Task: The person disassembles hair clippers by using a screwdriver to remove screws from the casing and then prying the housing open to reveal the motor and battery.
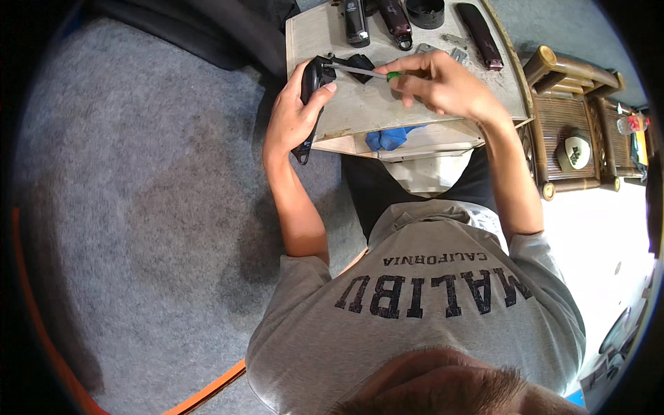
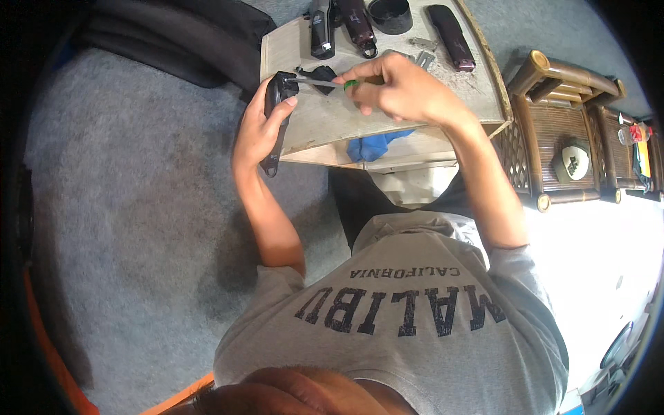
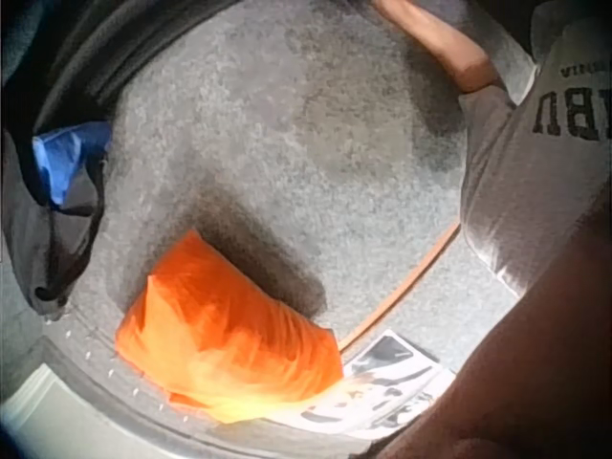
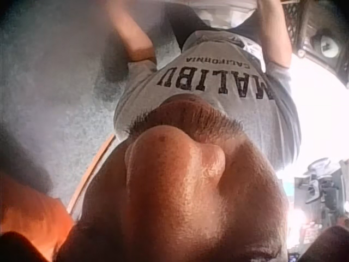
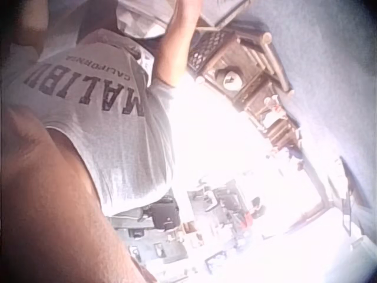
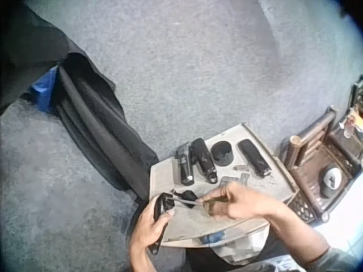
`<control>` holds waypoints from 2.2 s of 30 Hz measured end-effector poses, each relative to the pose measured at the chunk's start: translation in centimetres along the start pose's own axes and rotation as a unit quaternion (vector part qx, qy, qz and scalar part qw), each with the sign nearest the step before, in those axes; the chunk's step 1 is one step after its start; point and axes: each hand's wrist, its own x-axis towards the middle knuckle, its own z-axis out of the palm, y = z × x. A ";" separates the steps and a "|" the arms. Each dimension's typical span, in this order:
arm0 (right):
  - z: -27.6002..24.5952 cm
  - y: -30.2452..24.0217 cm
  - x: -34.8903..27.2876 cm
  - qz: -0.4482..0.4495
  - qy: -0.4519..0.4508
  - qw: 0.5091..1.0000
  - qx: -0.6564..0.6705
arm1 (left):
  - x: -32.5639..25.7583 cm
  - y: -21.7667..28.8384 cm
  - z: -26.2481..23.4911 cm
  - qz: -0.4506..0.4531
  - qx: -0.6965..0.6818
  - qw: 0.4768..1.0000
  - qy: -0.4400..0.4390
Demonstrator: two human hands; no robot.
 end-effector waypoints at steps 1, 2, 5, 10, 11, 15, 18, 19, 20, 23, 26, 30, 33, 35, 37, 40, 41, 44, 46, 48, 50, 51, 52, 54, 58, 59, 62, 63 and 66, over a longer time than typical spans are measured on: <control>-0.5 -0.9 0.2 0.069 -0.016 0.996 0.045 | 0.0 0.0 0.0 0.000 0.000 1.000 -0.002; -0.9 -1.4 0.3 0.138 -0.032 0.986 0.091 | 0.0 0.0 -0.1 -0.008 0.007 1.000 -0.007; -1.6 -2.2 0.5 0.180 -0.047 0.976 0.116 | 0.1 0.0 -0.1 -0.009 0.028 0.999 -0.015; -1.5 -3.1 0.1 0.097 -0.047 0.993 -0.050 | 0.1 0.0 -0.1 -0.014 0.035 0.999 -0.023; -1.0 -1.8 0.3 -0.031 -0.015 0.991 -0.131 | 0.2 -0.3 -0.1 0.000 0.023 0.999 -0.024; 0.6 -3.5 -0.9 -0.126 0.072 0.901 -0.409 | 0.2 0.1 -0.3 -0.014 0.013 0.999 -0.040; 1.9 -6.0 -1.7 -0.102 0.080 0.871 -0.473 | 0.0 -0.1 -0.5 -0.007 -0.021 0.999 -0.039; 2.2 -6.1 -1.8 -0.102 0.087 0.867 -0.481 | 0.1 -0.2 -0.5 -0.005 -0.022 0.999 -0.038; 2.3 -6.1 -1.8 -0.104 0.087 0.866 -0.482 | 0.1 -0.3 -0.4 -0.004 -0.021 0.999 -0.040; 2.2 -6.2 -1.9 -0.088 0.085 0.899 -0.421 | 0.1 0.0 -0.3 0.002 -0.023 0.999 -0.041; 1.1 -6.9 -1.7 -0.019 0.082 0.946 -0.313 | -0.1 0.3 0.0 0.026 -0.024 0.999 -0.038; 0.1 -7.2 -1.9 0.008 0.027 0.965 -0.262 | -0.1 1.2 0.1 -0.010 -0.030 0.997 -0.072; 1.4 -6.6 -2.4 -0.024 0.066 0.940 -0.333 | 0.2 0.7 0.8 0.026 -0.075 0.996 -0.040; 2.4 -6.0 -2.6 -0.041 0.082 0.905 -0.416 | 0.1 0.9 0.5 0.016 -0.065 0.997 -0.043; 3.2 -6.7 -2.8 -0.065 0.098 0.873 -0.474 | 0.0 1.0 0.3 0.006 -0.055 0.997 -0.045; 3.6 -6.6 -2.4 -0.116 0.123 0.811 -0.559 | 0.0 1.1 0.3 -0.022 -0.045 0.997 -0.051; 3.6 -6.3 -2.3 -0.122 0.126 0.812 -0.557 | 0.1 1.3 0.3 -0.011 -0.051 0.997 -0.050; 3.5 -6.6 -2.3 -0.118 0.114 0.839 -0.519 | 0.1 0.4 0.2 0.009 -0.061 0.997 -0.041; 3.5 -6.6 -2.3 -0.107 0.100 0.864 -0.482 | 0.0 0.2 0.2 0.018 -0.066 0.997 -0.036; 3.4 -6.3 -2.0 -0.057 0.114 0.919 -0.374 | -0.2 0.8 0.2 -0.001 -0.073 0.997 -0.035; 2.6 -5.8 -1.4 -0.008 0.077 0.930 -0.360 | -0.2 0.5 0.1 -0.004 -0.067 0.997 -0.041; 2.2 -5.6 -1.1 0.041 0.040 0.937 -0.345 | -0.2 0.4 0.0 -0.007 -0.060 0.997 -0.047; 2.0 -5.4 -0.9 0.041 0.040 0.937 -0.345 | -0.2 0.5 0.0 -0.007 -0.060 0.997 -0.047; 1.6 -4.9 -0.6 0.030 0.041 0.944 -0.326 | -0.2 0.7 0.2 0.023 -0.058 0.998 -0.032; 0.9 -4.0 -0.6 -0.035 0.041 0.972 -0.227 | -0.2 0.2 0.3 0.045 -0.081 0.995 -0.024; 0.5 -4.6 -0.6 -0.008 0.007 0.980 -0.200 | -0.2 0.1 0.2 0.039 -0.080 0.996 -0.023; 0.2 -6.7 -0.9 0.088 -0.043 0.986 -0.133 | -0.3 0.1 0.1 0.027 -0.083 0.996 -0.025; 0.3 -7.0 -0.9 0.156 -0.059 0.981 -0.094 | -0.3 0.1 0.0 0.022 -0.086 0.996 -0.028; 0.9 -3.9 -1.2 -0.031 0.018 0.985 -0.170 | -0.1 0.4 0.1 0.015 -0.086 0.996 -0.035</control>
